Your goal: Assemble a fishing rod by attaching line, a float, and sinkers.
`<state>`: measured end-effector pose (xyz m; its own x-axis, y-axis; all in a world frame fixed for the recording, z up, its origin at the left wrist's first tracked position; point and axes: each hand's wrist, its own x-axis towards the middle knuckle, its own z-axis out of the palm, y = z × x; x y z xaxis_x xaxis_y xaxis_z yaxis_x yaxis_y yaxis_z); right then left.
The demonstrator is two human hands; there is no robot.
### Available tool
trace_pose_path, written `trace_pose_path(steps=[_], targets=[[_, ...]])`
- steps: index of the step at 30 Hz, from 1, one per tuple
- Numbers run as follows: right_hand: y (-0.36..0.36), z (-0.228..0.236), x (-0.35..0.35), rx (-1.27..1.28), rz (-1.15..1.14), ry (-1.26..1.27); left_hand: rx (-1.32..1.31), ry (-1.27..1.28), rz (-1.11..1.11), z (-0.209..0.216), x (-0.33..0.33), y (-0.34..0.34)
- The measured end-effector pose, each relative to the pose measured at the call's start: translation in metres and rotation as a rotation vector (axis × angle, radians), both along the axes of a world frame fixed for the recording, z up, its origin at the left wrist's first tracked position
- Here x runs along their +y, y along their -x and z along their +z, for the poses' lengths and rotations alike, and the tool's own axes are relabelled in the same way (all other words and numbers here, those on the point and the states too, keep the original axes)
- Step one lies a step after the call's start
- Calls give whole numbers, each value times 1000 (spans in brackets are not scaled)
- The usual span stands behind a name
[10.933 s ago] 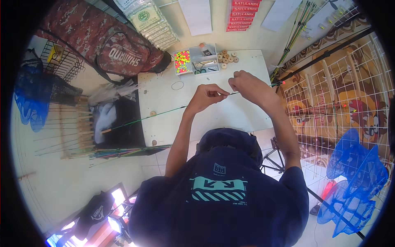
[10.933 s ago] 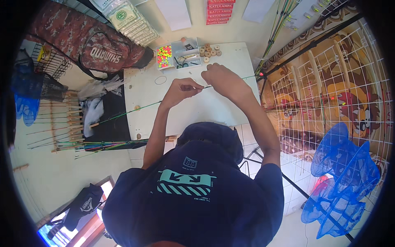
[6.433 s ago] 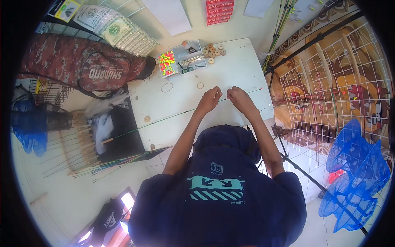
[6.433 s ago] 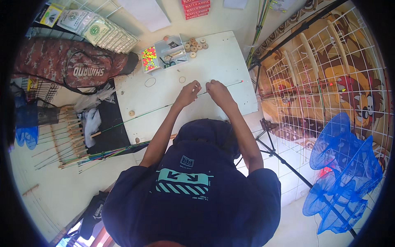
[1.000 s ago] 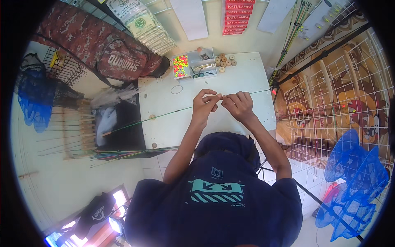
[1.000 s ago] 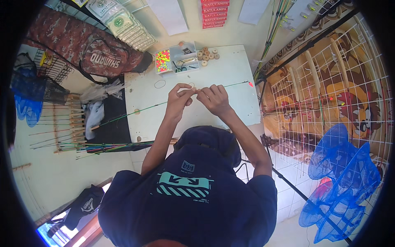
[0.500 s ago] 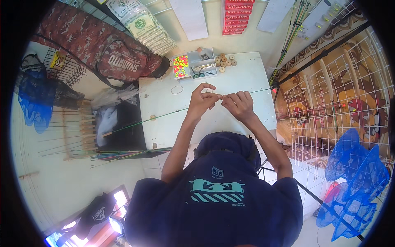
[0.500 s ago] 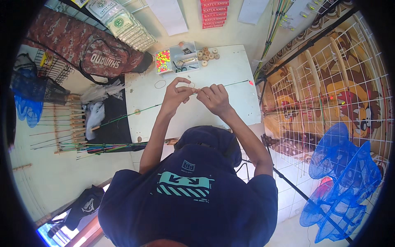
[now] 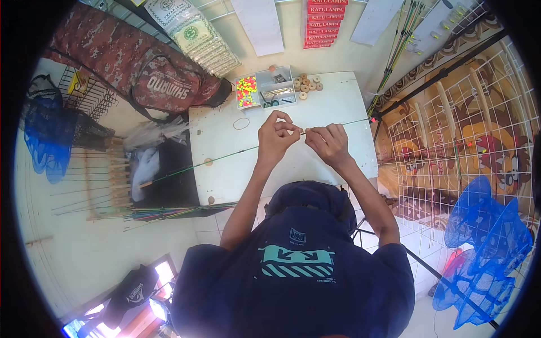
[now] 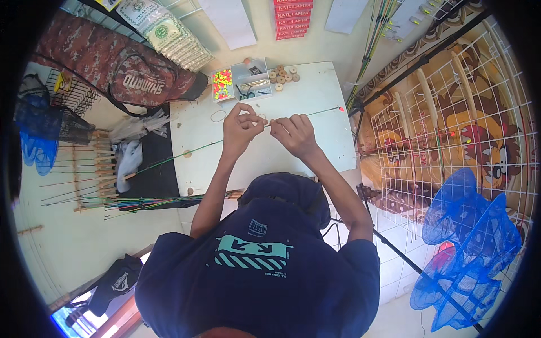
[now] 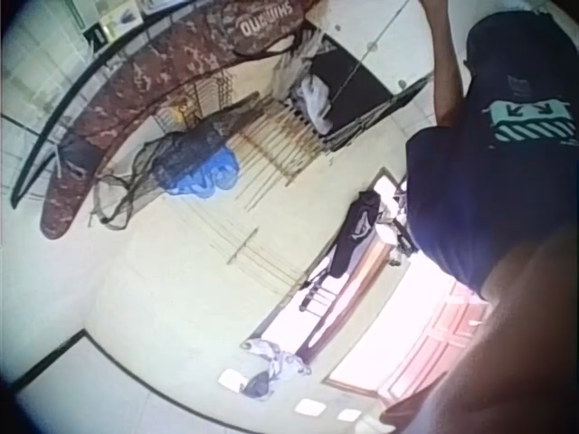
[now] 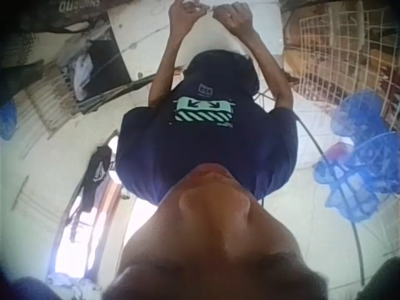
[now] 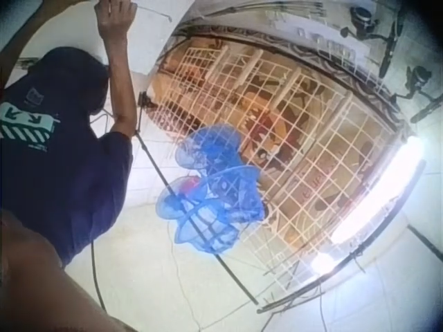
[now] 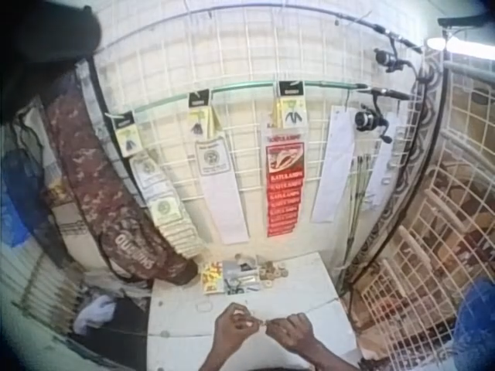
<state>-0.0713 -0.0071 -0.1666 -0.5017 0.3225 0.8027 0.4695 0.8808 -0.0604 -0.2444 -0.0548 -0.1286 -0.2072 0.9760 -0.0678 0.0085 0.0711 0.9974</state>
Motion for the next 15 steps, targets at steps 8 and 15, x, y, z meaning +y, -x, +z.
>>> trace_pose_path(steps=[8,15], targets=[[-10,6,2,17,7,21,96,-54,34,-6,0,0],[-11,10,5,37,-24,15,162,-71,64,-4,1,1]])
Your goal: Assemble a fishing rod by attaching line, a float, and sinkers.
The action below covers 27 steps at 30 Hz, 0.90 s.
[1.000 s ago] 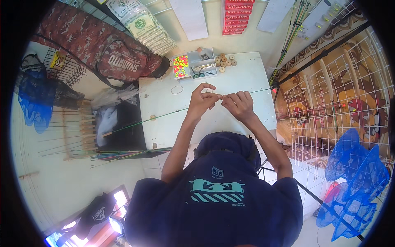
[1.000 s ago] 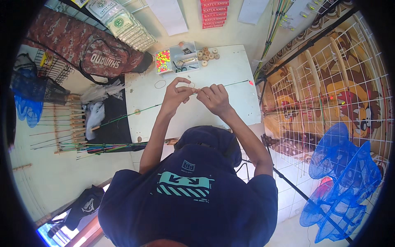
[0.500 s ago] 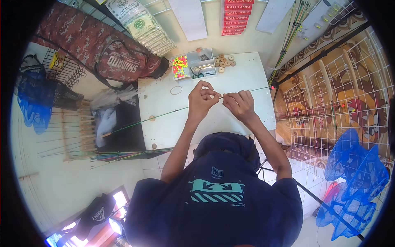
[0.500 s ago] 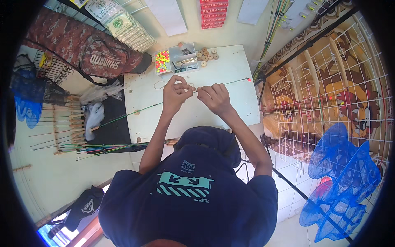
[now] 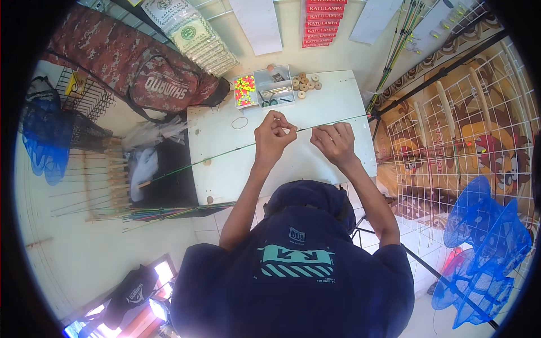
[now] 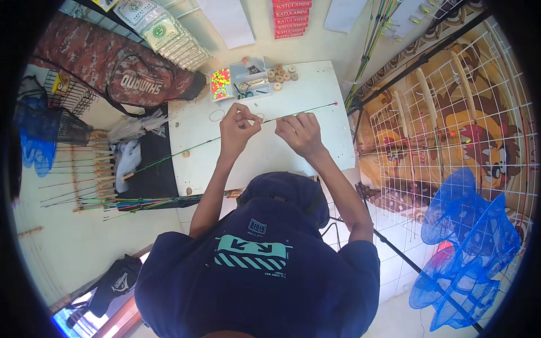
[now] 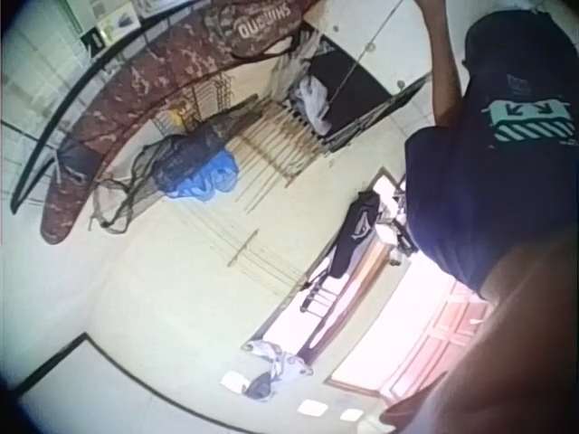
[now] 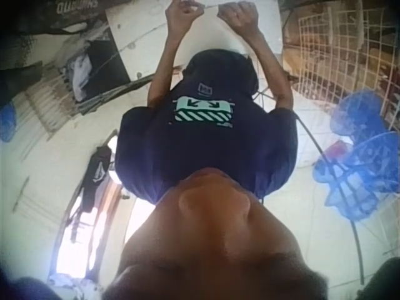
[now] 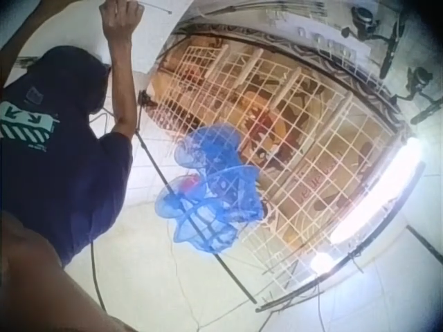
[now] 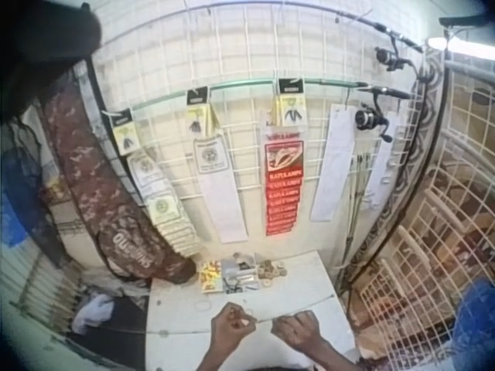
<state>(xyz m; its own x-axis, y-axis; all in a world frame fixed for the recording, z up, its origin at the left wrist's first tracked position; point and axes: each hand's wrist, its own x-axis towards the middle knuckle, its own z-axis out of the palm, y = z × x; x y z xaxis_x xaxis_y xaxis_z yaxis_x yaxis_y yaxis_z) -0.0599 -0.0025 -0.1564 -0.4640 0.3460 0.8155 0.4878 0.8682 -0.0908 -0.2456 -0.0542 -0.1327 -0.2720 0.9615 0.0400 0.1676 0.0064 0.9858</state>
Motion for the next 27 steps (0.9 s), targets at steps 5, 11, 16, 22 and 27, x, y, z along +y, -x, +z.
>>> trace_pose_path(steps=[5,11,16,22,27], targets=[[-1,1,2,-4,-19,4,46,-9,19,1,-1,0],[2,3,2,6,4,28,115,3,-7,2,-5,2],[3,8,9,27,16,10,296,-149,-88,-6,-1,14],[9,18,19,31,33,-15,231,106,-302,-3,-1,37],[-1,16,24,-54,-14,-10,161,139,-226,-1,2,45]])
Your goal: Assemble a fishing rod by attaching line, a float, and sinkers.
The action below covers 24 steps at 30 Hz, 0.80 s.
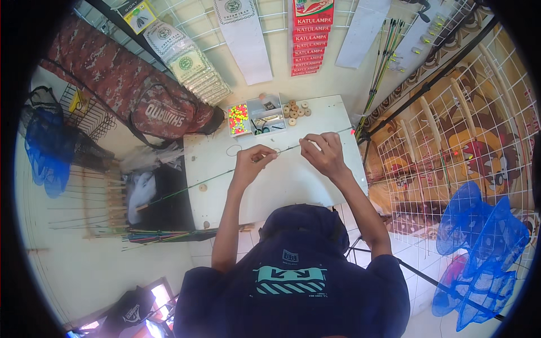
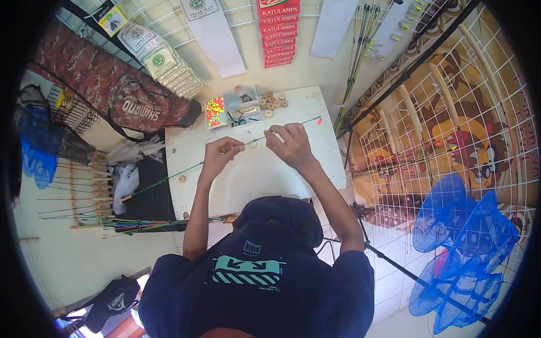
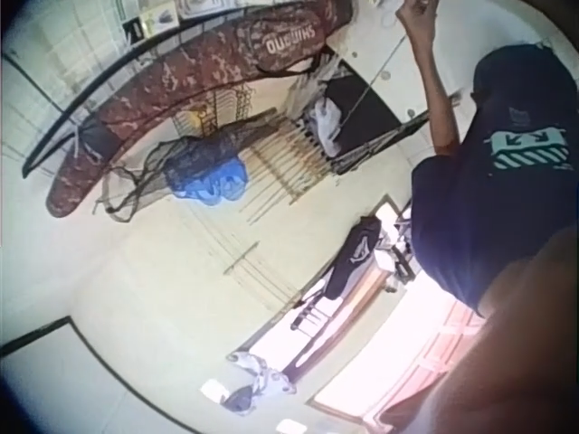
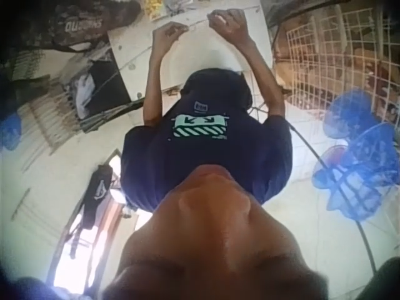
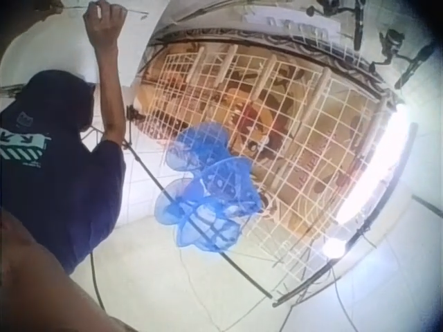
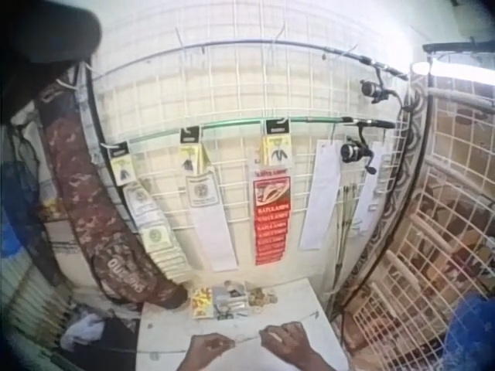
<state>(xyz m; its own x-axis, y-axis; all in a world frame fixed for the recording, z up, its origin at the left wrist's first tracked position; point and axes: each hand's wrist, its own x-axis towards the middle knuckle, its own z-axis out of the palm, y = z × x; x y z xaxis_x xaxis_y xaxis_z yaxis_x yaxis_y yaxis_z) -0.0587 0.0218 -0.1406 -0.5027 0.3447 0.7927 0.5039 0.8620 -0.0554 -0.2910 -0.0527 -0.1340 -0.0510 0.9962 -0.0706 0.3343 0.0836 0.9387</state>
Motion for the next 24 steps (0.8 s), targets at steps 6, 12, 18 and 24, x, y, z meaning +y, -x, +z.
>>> trace_pose_path(steps=[6,12,18,24], targets=[[-8,0,-19,299,-188,-118,-71,-76,54,0,-3,15],[6,-43,-28,841,-118,915,-93,-49,115,9,-7,27],[35,0,-12,900,498,1329,-75,-65,153,11,-19,41],[46,19,-1,901,566,1347,-63,-137,181,8,-24,50]])
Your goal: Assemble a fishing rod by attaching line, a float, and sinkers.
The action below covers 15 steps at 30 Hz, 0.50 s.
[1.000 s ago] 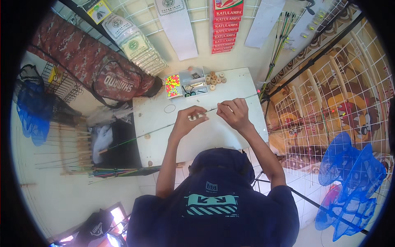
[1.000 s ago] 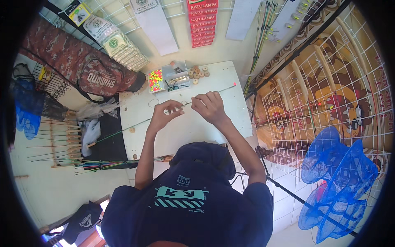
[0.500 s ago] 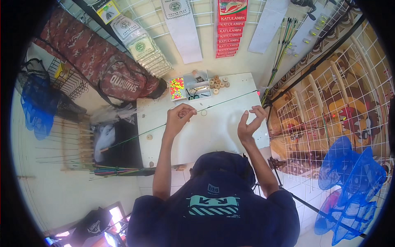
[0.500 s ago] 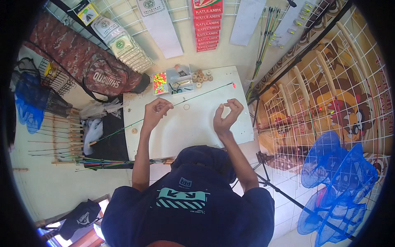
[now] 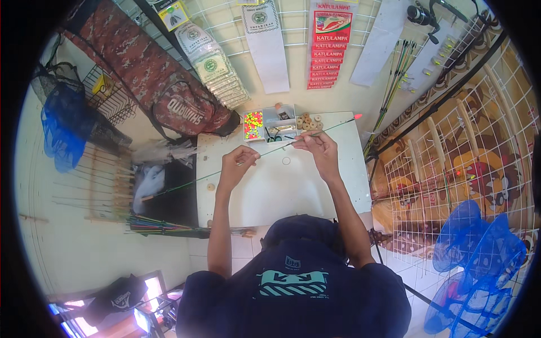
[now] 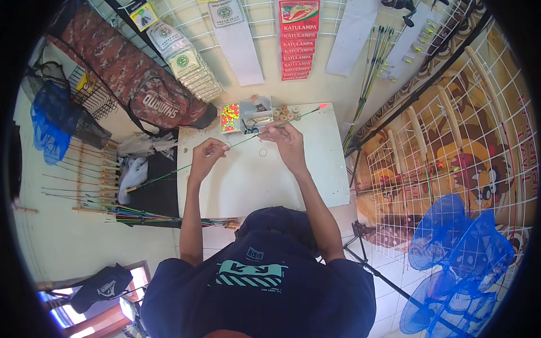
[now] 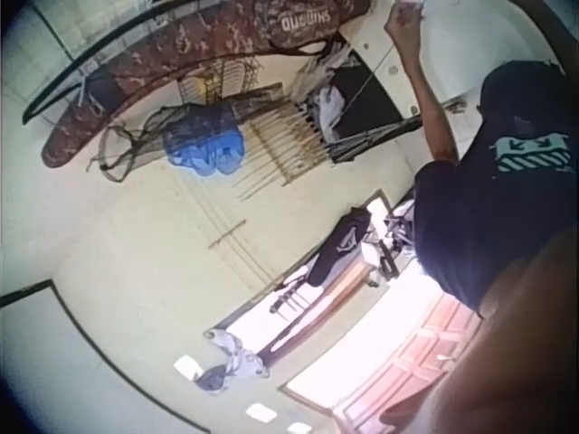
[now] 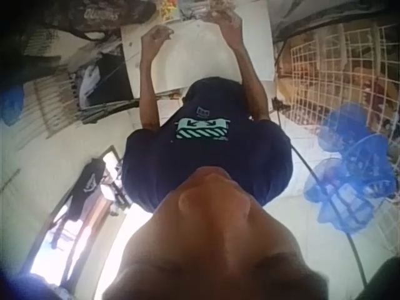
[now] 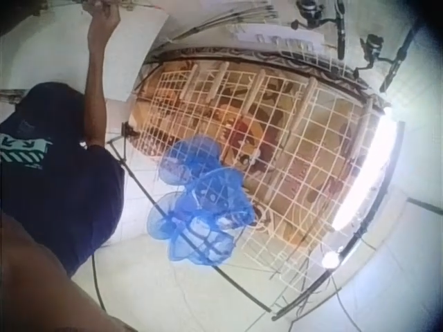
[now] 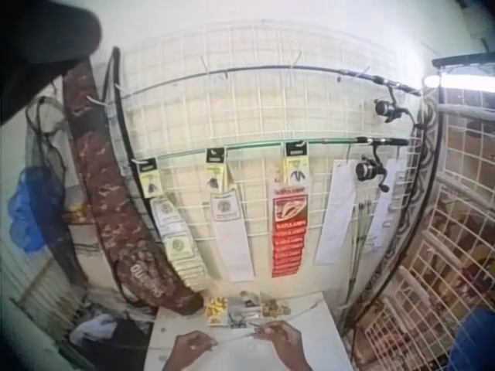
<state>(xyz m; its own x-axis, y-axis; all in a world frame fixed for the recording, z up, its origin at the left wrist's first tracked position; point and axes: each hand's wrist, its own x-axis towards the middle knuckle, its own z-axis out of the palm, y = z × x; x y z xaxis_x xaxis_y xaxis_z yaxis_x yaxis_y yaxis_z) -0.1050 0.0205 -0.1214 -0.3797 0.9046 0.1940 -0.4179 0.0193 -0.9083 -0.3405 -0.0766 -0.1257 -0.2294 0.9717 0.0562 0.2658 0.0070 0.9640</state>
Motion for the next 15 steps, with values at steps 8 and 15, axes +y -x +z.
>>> trace_pose_path(steps=[8,15], targets=[[15,44,23,60,35,-27,230,-89,132,21,-18,32],[44,105,53,54,79,-149,274,-223,246,48,-24,65]])
